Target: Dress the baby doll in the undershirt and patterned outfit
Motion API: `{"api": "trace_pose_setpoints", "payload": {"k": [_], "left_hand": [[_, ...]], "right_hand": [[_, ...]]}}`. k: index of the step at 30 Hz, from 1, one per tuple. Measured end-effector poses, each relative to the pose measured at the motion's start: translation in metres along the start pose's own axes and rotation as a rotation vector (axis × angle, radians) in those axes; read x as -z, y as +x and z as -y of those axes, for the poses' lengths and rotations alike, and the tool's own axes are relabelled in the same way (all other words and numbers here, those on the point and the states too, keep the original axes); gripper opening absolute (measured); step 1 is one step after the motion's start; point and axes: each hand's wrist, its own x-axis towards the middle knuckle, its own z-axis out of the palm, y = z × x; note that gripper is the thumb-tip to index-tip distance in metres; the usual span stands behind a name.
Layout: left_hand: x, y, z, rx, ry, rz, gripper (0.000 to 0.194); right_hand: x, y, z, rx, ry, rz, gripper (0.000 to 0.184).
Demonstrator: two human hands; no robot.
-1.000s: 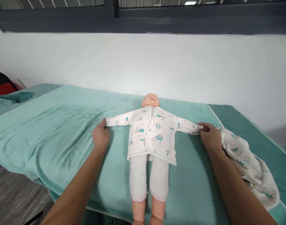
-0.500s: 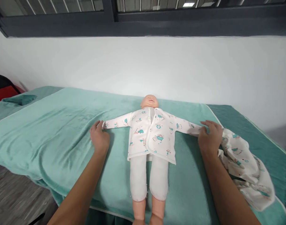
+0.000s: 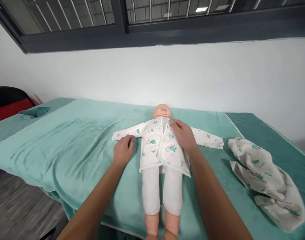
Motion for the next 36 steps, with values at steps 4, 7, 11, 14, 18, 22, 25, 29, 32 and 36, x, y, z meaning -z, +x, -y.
{"api": "trace_pose_setpoints", "payload": {"k": [4, 7, 11, 14, 18, 22, 25, 29, 32, 36], "left_hand": [[-0.001, 0.004, 0.001, 0.028, 0.009, 0.011, 0.034], [-0.003, 0.006, 0.001, 0.048, 0.003, 0.026, 0.033], [-0.005, 0.007, 0.003, 0.058, 0.007, 0.023, 0.032], [-0.006, 0.008, 0.004, 0.061, -0.006, 0.029, 0.032], [-0.005, 0.009, 0.004, 0.095, -0.018, 0.043, 0.032], [-0.004, 0.01, 0.003, 0.106, -0.033, 0.042, 0.032], [-0.003, 0.01, 0.004, 0.108, -0.046, 0.041, 0.032], [-0.003, 0.012, 0.006, 0.12, -0.064, 0.05, 0.031], [-0.003, 0.012, 0.008, 0.123, -0.086, 0.041, 0.03], [-0.004, 0.013, 0.009, 0.134, -0.098, 0.035, 0.03]], "right_hand": [[-0.01, 0.025, 0.015, -0.048, -0.245, 0.008, 0.033], [-0.016, 0.038, 0.021, -0.088, -0.399, 0.107, 0.023], [-0.02, 0.048, 0.026, -0.02, -0.404, 0.19, 0.023], [-0.022, 0.046, 0.028, 0.049, -0.346, 0.156, 0.023], [-0.023, 0.04, 0.027, 0.073, -0.277, 0.132, 0.02], [-0.025, 0.039, 0.025, 0.1, -0.149, 0.078, 0.018], [-0.026, 0.039, 0.023, 0.123, -0.153, 0.099, 0.018], [-0.015, 0.033, 0.025, 0.117, -0.194, 0.219, 0.028], [0.003, 0.02, 0.032, 0.162, -0.199, 0.284, 0.037], [0.02, -0.017, 0.041, 0.206, -0.213, 0.228, 0.026]]}}
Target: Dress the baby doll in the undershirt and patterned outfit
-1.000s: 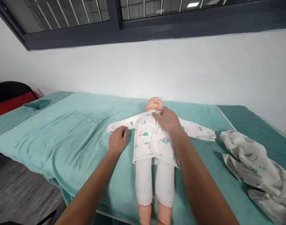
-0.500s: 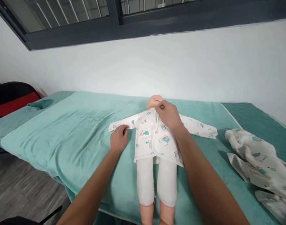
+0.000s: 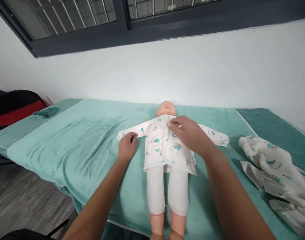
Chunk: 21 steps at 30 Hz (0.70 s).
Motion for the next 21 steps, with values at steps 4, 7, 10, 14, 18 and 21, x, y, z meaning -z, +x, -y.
{"api": "trace_pose_setpoints", "payload": {"k": [4, 7, 10, 14, 18, 21], "left_hand": [[-0.001, 0.001, 0.0, -0.009, -0.009, -0.014, 0.029], [-0.001, 0.001, 0.001, -0.028, -0.003, -0.025, 0.028], [-0.002, 0.002, 0.002, -0.034, 0.009, -0.026, 0.029], [-0.002, 0.002, 0.003, -0.035, 0.008, -0.034, 0.029], [-0.001, 0.003, 0.002, -0.023, 0.003, -0.031, 0.029], [-0.001, 0.004, 0.002, -0.021, 0.004, -0.027, 0.029]], "right_hand": [[-0.022, -0.055, 0.016, 0.042, -0.23, -0.064, 0.025], [-0.042, -0.089, 0.022, 0.132, -0.438, -0.055, 0.037], [-0.047, -0.103, 0.02, 0.163, -0.527, -0.057, 0.032], [-0.039, -0.103, 0.01, 0.226, -0.483, -0.042, 0.021], [-0.028, -0.105, 0.005, 0.3, -0.309, 0.035, 0.022], [-0.015, -0.107, 0.005, 0.336, -0.227, 0.138, 0.018]]}}
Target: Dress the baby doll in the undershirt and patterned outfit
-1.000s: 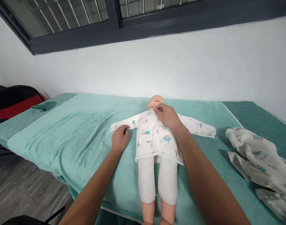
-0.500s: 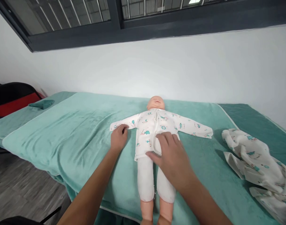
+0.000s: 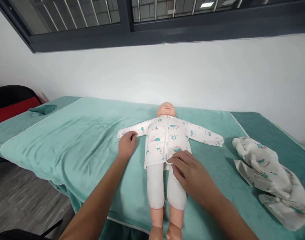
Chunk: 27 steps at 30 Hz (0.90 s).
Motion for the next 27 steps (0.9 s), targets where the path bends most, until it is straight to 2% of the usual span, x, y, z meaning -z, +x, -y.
{"api": "trace_pose_setpoints", "payload": {"k": [2, 3, 6, 8, 11, 15, 19, 23, 27], "left_hand": [[0.0, 0.0, 0.0, -0.001, 0.005, 0.001, 0.029], [0.0, 0.0, 0.001, -0.001, 0.006, 0.002, 0.029], [0.002, -0.001, 0.0, 0.004, -0.003, 0.02, 0.03], [0.004, -0.002, -0.002, -0.003, -0.012, 0.059, 0.03], [0.007, -0.007, -0.011, -0.052, -0.077, 0.178, 0.036], [0.006, -0.015, -0.033, 0.015, -0.306, 0.3, 0.055], [0.003, -0.021, -0.058, 0.143, -0.552, 0.375, 0.06], [-0.004, -0.023, -0.077, 0.234, -0.769, 0.368, 0.061], [-0.015, -0.02, -0.086, 0.264, -0.978, 0.407, 0.062]], "right_hand": [[0.011, 0.001, -0.007, -0.027, 0.111, 0.015, 0.013], [0.017, 0.003, -0.013, -0.085, 0.148, -0.014, 0.015], [0.024, 0.012, -0.046, -0.415, 0.06, -0.165, 0.039], [0.018, 0.017, -0.072, -0.635, -0.016, -0.093, 0.052], [0.0, 0.022, -0.099, -0.788, 0.012, -0.088, 0.055], [-0.017, 0.027, -0.108, -0.836, 0.26, -0.15, 0.059], [-0.021, 0.032, -0.105, -0.856, 0.583, -0.163, 0.052], [-0.027, 0.034, -0.105, -0.744, 0.541, -0.285, 0.046], [-0.033, 0.034, -0.107, -0.739, 0.596, -0.399, 0.045]]}}
